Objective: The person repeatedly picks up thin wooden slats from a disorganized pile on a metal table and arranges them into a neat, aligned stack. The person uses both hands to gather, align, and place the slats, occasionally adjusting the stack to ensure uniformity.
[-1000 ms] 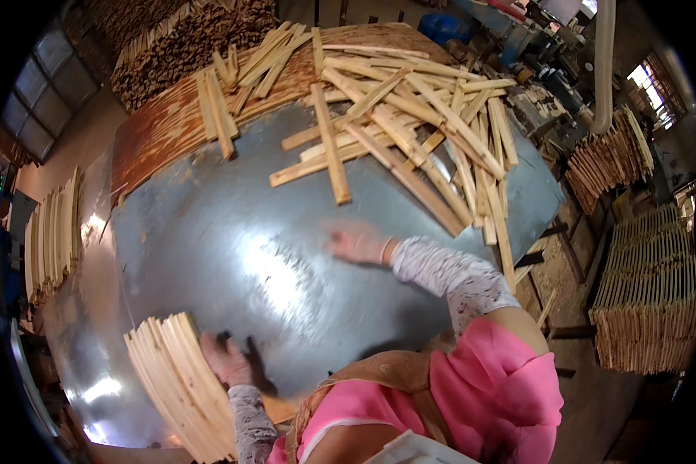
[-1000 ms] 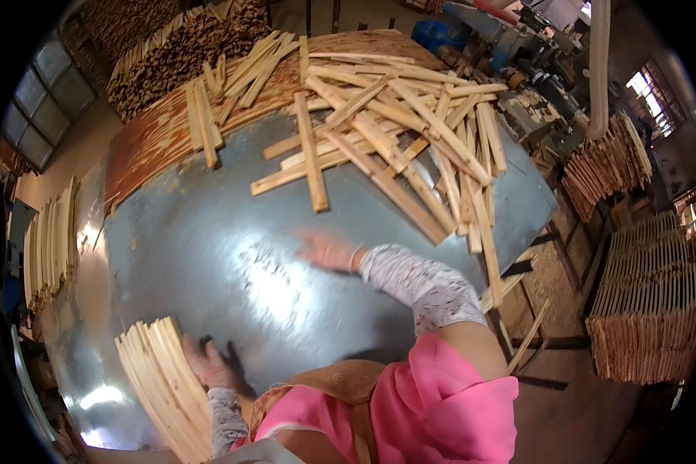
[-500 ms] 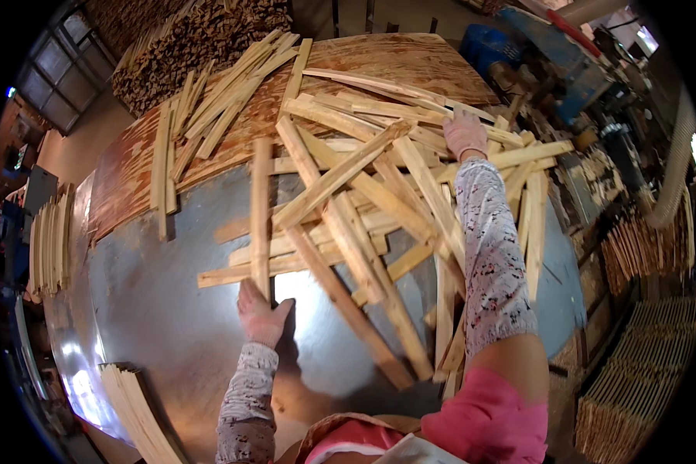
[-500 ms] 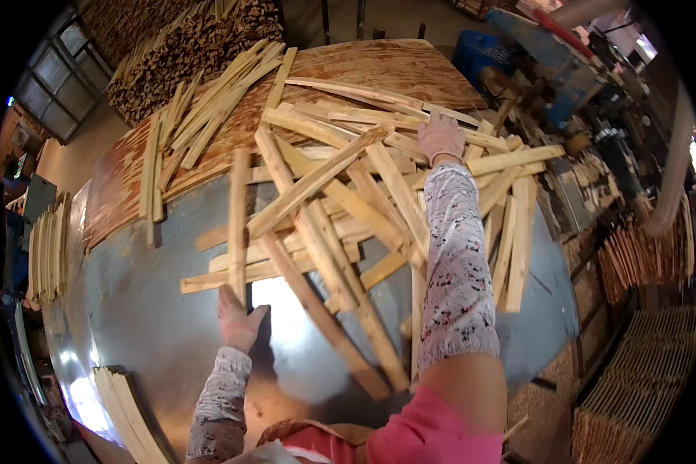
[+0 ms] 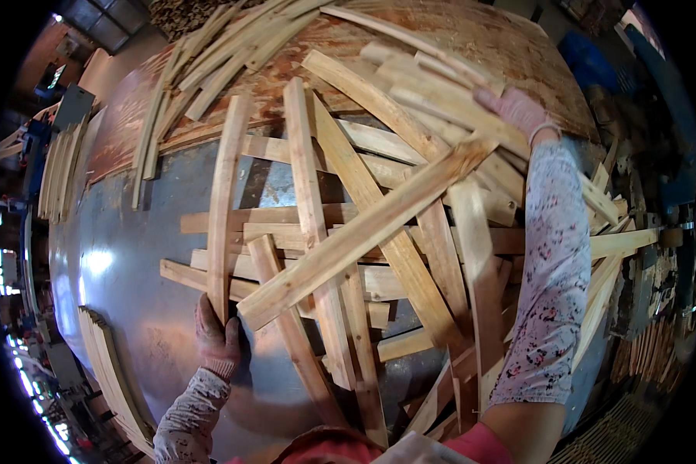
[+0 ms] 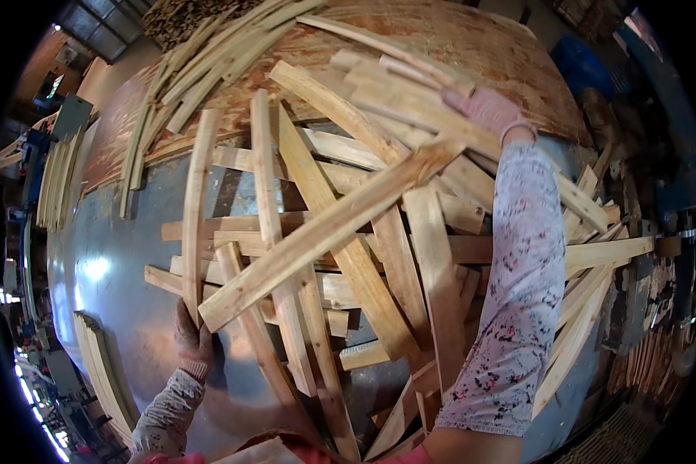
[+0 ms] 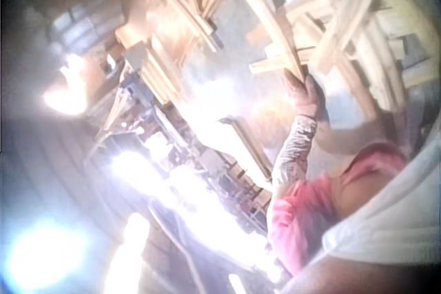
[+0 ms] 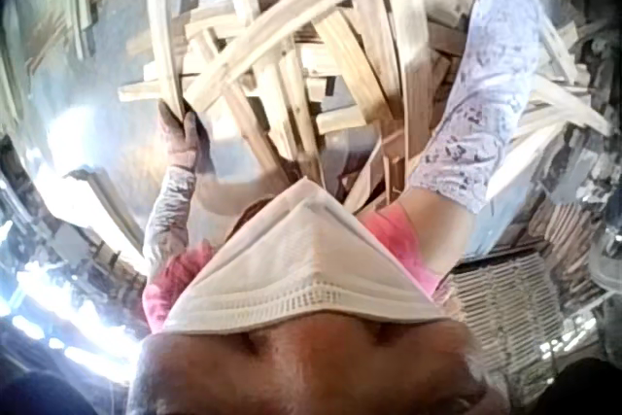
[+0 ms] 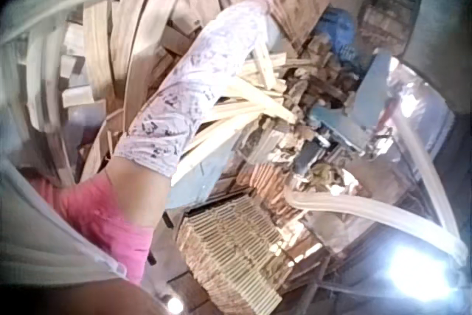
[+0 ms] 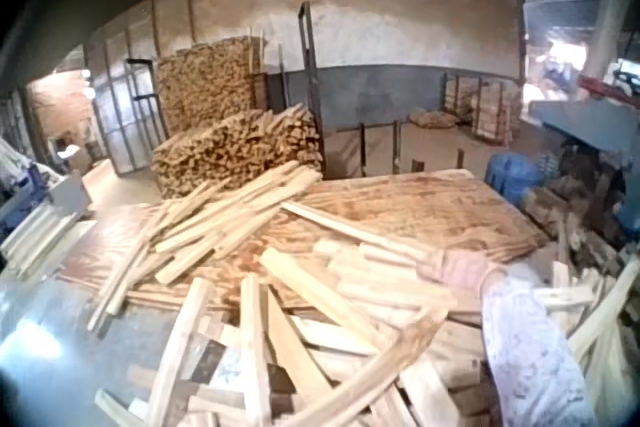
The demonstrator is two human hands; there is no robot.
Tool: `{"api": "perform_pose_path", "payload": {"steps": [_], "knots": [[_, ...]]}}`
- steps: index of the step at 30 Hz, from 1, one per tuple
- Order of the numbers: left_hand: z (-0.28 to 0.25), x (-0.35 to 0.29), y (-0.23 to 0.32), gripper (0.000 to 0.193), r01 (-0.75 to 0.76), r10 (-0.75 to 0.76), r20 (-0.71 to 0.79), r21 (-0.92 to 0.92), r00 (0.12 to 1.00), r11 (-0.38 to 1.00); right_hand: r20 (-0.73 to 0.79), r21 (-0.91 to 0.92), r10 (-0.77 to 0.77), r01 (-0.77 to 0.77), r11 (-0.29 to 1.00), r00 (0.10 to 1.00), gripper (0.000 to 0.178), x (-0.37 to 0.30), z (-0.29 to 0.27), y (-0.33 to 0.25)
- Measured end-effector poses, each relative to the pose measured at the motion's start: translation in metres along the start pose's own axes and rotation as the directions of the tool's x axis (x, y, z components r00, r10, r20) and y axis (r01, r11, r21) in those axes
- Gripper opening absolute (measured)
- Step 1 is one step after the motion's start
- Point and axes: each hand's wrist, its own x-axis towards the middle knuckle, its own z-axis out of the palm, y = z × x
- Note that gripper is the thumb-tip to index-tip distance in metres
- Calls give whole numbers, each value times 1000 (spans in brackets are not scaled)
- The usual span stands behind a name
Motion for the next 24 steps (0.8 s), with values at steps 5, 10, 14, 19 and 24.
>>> {"api": "perform_pose_path", "payload": {"steps": [5, 10, 14, 19, 24], "knots": [[-10, -15, -21, 86, 154, -155, 20, -290, 988, 944, 140, 146, -197, 176, 973, 970, 78, -83, 5, -72], [-51, -90, -52, 85, 383, -424, 101, -647, 900, 660, 175, 179, -449, 420, 889, 876, 78, -178, 26, -133], [-94, -184, -103, 85, 489, -471, 158, -442, 868, 752, 243, 97, -543, 537, 838, 804, 72, -252, 40, -181], [-123, -266, -135, 76, 450, -509, 86, -608, 856, 654, 524, 290, -630, 576, 765, 573, 59, -303, 36, -242], [-187, -135, -138, 56, 356, -388, -47, -310, 920, 882, -144, 193, -217, 243, 951, 965, 52, -219, 35, -257]]}}
